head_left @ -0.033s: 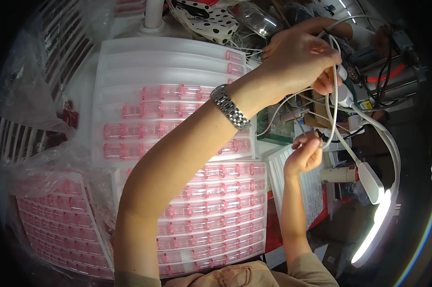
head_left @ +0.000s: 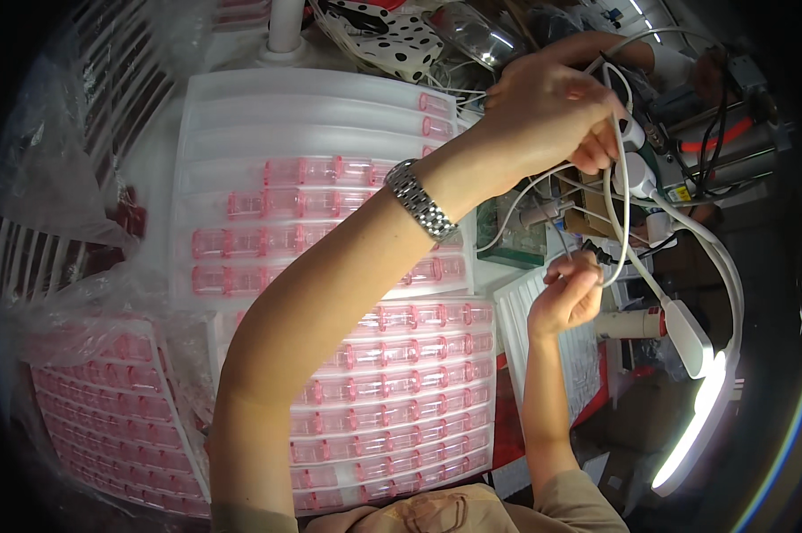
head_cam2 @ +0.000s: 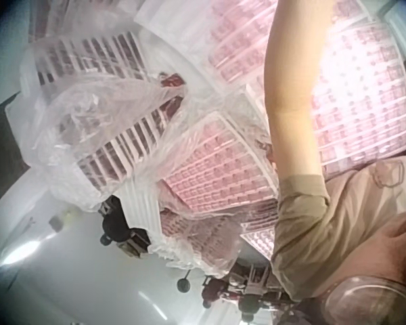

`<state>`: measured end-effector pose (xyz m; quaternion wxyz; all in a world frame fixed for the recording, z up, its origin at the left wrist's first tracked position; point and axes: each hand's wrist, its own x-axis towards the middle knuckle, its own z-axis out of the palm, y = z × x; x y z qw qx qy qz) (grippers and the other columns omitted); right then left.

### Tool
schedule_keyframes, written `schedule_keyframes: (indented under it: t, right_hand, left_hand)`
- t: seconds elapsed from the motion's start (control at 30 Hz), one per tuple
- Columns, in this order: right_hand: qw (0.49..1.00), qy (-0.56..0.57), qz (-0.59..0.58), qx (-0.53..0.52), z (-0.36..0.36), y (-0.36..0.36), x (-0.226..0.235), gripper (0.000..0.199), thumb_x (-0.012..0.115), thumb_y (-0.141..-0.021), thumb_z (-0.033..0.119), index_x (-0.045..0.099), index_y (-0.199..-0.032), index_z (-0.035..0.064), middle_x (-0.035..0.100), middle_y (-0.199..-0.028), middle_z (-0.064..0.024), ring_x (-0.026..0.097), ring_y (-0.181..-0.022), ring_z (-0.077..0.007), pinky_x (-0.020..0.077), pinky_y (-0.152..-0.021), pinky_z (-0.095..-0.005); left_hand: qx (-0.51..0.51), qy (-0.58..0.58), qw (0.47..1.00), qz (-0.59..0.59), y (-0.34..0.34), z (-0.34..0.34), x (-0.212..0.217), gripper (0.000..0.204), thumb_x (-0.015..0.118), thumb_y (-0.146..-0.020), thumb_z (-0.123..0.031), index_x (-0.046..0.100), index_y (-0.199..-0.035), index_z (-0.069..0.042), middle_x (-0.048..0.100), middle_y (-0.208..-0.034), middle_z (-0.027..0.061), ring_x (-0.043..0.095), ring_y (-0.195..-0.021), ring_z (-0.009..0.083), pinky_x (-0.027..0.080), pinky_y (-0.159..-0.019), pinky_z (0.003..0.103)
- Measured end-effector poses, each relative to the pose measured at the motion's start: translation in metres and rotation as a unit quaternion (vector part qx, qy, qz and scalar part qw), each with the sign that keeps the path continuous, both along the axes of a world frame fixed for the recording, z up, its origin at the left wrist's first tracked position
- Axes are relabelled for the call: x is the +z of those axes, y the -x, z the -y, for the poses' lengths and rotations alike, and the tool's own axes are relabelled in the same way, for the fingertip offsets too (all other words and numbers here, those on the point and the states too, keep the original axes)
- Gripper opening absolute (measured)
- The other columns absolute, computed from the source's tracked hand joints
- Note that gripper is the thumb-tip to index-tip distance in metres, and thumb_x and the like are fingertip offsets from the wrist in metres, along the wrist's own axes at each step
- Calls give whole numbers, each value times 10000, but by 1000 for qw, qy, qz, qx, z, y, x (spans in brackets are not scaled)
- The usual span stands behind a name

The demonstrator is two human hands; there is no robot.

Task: The person is inspecting and organizing small pink vials into plastic trays and then moving the trays into stacks.

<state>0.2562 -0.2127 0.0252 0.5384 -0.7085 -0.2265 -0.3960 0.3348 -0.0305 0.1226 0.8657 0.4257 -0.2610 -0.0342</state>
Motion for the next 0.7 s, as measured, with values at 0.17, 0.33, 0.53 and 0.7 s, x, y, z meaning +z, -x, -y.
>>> schedule_keyframes:
  t: [0.17, 0.33, 0.53, 0.7]
  right_hand:
    - [967, 185, 83, 154, -29, 47, 23, 347, 330, -973, 223, 457, -735, 5, 436, -582, -83, 412, -438, -153, 342, -407, -254]
    - [954, 133, -24, 267, -43, 73, 24, 401, 361, -973, 302, 481, -724, 12, 466, -567, -74, 458, -423, -154, 396, -394, -273]
    - [941, -161, -212, 211, -18, 55, 8, 550, 276, -919, 463, 500, -1071, -15, 578, -682, -142, 539, -571, -183, 458, -603, -314]
    - [968, -55, -214, 117, 30, -1, -30, 627, 329, -910, 403, 327, -1356, -37, 583, -1018, -183, 563, -795, -199, 463, -704, -290]
  left_hand:
    - [220, -315, 909, 161, 7, 5, -79, 243, 547, -857, -99, 586, -1095, -73, 636, -775, 79, 623, -673, 174, 502, -594, 296]
    - [87, -438, 836, 319, 51, 24, -116, 135, 596, -837, -167, 610, -890, -44, 564, -729, 109, 599, -662, 239, 473, -574, 358]
    - [182, -364, 864, 297, 52, 2, -103, 188, 568, -860, -129, 544, -756, 25, 506, -695, 101, 527, -606, 268, 417, -553, 372]
    - [196, -204, 904, 321, 93, 32, -73, 208, 617, -801, -68, 474, -662, -9, 446, -659, 71, 452, -549, 197, 374, -488, 356]
